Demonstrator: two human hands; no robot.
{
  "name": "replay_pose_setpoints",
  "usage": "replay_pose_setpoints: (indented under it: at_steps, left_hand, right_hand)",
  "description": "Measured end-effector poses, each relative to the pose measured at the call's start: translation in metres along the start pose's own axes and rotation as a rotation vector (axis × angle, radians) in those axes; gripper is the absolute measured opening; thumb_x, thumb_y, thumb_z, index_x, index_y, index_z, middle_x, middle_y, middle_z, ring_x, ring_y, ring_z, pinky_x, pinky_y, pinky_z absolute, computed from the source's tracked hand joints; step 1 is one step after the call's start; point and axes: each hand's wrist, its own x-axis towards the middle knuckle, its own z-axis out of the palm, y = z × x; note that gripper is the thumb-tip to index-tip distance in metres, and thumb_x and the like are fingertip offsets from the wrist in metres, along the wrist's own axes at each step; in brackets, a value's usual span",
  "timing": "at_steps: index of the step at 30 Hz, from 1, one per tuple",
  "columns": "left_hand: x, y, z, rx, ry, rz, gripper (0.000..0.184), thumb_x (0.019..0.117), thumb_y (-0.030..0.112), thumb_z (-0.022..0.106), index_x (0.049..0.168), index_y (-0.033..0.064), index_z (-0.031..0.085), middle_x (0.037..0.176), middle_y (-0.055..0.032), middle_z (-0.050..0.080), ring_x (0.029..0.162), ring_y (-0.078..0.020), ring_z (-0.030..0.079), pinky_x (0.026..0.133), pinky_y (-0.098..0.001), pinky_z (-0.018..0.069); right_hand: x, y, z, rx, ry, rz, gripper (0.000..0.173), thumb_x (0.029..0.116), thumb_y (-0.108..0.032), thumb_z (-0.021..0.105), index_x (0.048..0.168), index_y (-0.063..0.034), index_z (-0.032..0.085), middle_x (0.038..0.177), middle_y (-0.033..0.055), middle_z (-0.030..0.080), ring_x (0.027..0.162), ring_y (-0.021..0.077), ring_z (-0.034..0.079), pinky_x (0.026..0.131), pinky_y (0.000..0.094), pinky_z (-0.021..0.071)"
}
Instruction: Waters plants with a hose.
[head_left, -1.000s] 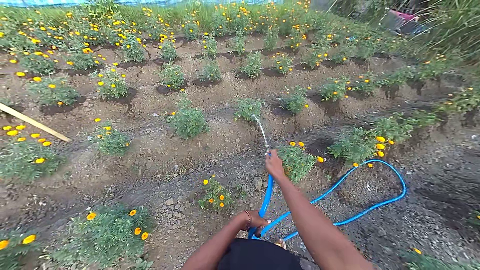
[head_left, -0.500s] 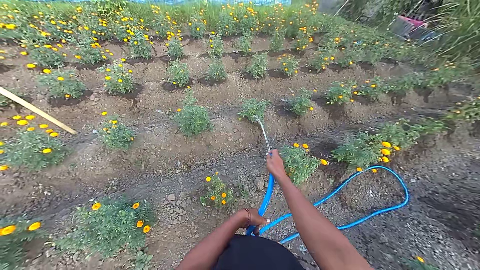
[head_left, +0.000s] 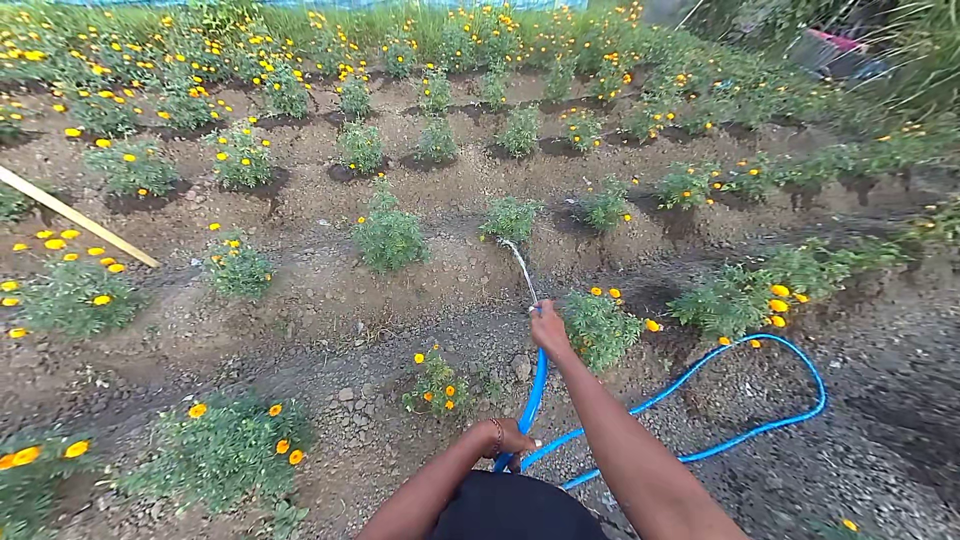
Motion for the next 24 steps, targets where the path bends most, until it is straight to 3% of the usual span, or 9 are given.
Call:
replay_pose_setpoints:
  at_steps: [5,15,20,24]
  left_hand:
    - [0.002,0.0008,-0.0001,0.004,0.0,-0.004,0.036,0.1061,0.045,0.053,0.103,0.0088,0.055,0.073,0.0026,0.054,0.059,-0.0093,0.05,0.062,-0.0303,0.0455]
    - [0.003,-0.0003,0.0013,-0.006,0.0,0.01,0.034,0.1064,0.043,0.053,0.104,0.0093,0.054,0.071,0.003,0.054,0.058,-0.0087,0.05,0.06,-0.0294,0.045]
    - [-0.001,-0.0003,0.003,-0.003,-0.001,0.002,0.031,0.1063,0.041,0.054,0.101,0.0103,0.054,0.071,0.0041,0.053,0.058,-0.0081,0.05,0.06,-0.029,0.0457]
    - [-0.002,-0.0036,0.0048,0.008,0.011,0.008,0.036,0.105,0.043,0.056,0.107,0.0078,0.056,0.076,0.0021,0.056,0.062,-0.0095,0.053,0.065,-0.0315,0.0481]
  right_hand:
    - [-0.0003,-0.0023,-0.0012,0.01,0.004,-0.004,0.037,0.113,-0.023,0.036,0.144,-0.006,0.047,0.116,0.0229,0.067,0.105,0.0359,0.068,0.091,0.0512,0.0527]
    - [-0.0018,-0.0029,-0.0016,-0.002,0.012,-0.017,0.036,0.1128,-0.024,0.037,0.142,-0.0064,0.049,0.114,0.0221,0.068,0.104,0.0355,0.069,0.091,0.0512,0.053]
    - [-0.0025,0.0007,0.0014,-0.003,0.0,-0.007,0.037,0.1128,-0.025,0.036,0.143,-0.0065,0.047,0.111,0.0213,0.067,0.092,0.0337,0.069,0.082,0.0488,0.0553]
    - [-0.0051,-0.0001,0.0027,-0.01,-0.027,-0.002,0.038,0.1125,-0.024,0.036,0.145,-0.006,0.046,0.116,0.0231,0.067,0.1,0.0359,0.069,0.087,0.0511,0.0538]
